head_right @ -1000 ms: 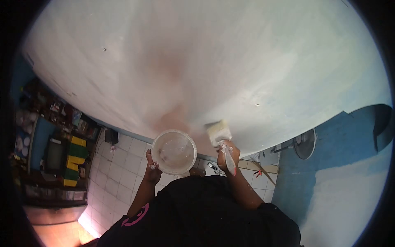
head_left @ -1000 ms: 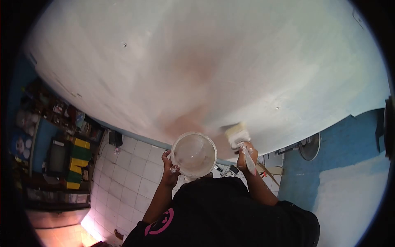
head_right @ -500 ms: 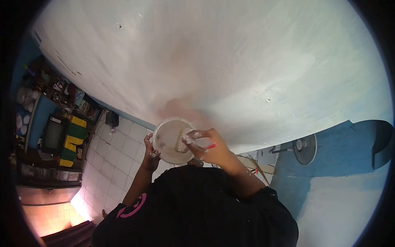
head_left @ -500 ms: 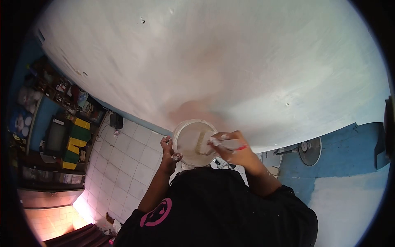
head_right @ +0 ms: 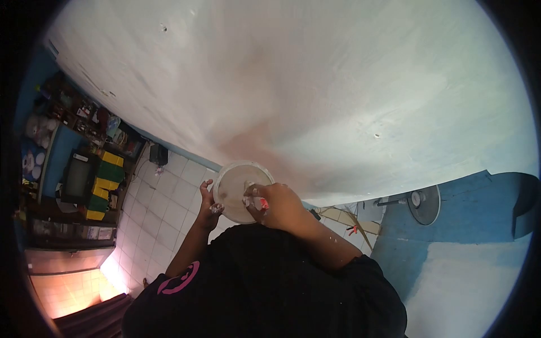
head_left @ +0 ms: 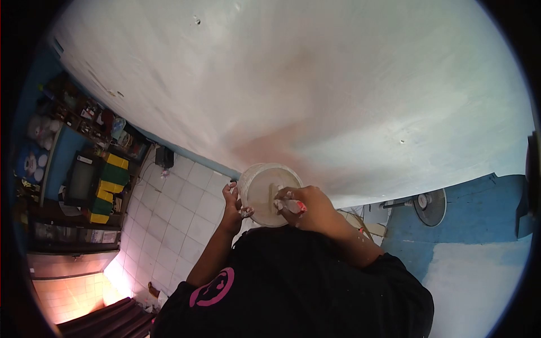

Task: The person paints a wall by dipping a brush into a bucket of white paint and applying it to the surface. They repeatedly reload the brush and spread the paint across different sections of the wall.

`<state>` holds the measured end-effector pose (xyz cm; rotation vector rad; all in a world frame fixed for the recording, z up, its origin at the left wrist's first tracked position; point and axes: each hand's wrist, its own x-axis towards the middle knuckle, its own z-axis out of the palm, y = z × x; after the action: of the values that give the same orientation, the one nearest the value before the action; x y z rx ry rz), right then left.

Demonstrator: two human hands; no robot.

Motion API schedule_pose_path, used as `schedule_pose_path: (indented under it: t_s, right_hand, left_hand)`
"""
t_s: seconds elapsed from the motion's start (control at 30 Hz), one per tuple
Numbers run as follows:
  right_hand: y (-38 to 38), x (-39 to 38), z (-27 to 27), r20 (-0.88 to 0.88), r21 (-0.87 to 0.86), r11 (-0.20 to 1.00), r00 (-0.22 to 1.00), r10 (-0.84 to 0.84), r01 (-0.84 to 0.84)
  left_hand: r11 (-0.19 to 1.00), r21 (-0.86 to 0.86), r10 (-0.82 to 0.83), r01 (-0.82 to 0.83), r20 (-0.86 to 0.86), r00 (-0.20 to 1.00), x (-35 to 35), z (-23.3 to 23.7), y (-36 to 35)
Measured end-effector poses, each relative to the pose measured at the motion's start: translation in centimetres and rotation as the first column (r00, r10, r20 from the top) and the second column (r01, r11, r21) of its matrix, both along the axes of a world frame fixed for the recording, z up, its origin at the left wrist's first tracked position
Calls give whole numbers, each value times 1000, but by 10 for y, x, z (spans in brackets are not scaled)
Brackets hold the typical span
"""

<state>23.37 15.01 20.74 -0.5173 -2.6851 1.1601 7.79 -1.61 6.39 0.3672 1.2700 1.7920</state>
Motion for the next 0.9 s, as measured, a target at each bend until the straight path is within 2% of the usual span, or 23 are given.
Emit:
schedule_pose_path:
  t_s: [0.07, 0.17, 0.27, 0.37, 0.4, 0.7, 0.8, 0.9]
  right_hand:
    - [3, 2, -4, 22, 20, 1000, 1000, -22, 22]
    - [7, -2, -13, 76, 19, 1000, 997, -22, 21]
    - [9, -3, -28, 141, 20, 1000, 990, 6, -9]
    - [10, -7, -38, 249, 37, 997, 967, 53, -64]
    - [15, -8, -41, 281, 29, 996, 957, 73, -84]
    - [21, -12, -74, 391, 1, 988, 909, 143, -156]
    - [22, -15, -82, 452, -6, 981, 875, 175, -193]
    - [27, -11, -91, 486, 18, 977, 856, 176, -211]
  left_hand:
    - [1000, 23, 5, -6, 38, 999, 2, -1, 2]
    - [998, -56, 1, -1, -9, 1000, -1, -6, -1]
    - [994, -112, -12, 13, 14, 1000, 3, -3, 1]
    - [999, -53, -9, 15, 105, 994, 9, -12, 2]
    - [990, -130, -43, 46, 28, 999, 13, -8, 9]
    - [991, -129, -17, 26, 67, 998, 18, -40, 8]
    - [983, -179, -19, 36, 92, 996, 22, -42, 11]
    - [978, -203, -47, 51, 23, 999, 30, -57, 10]
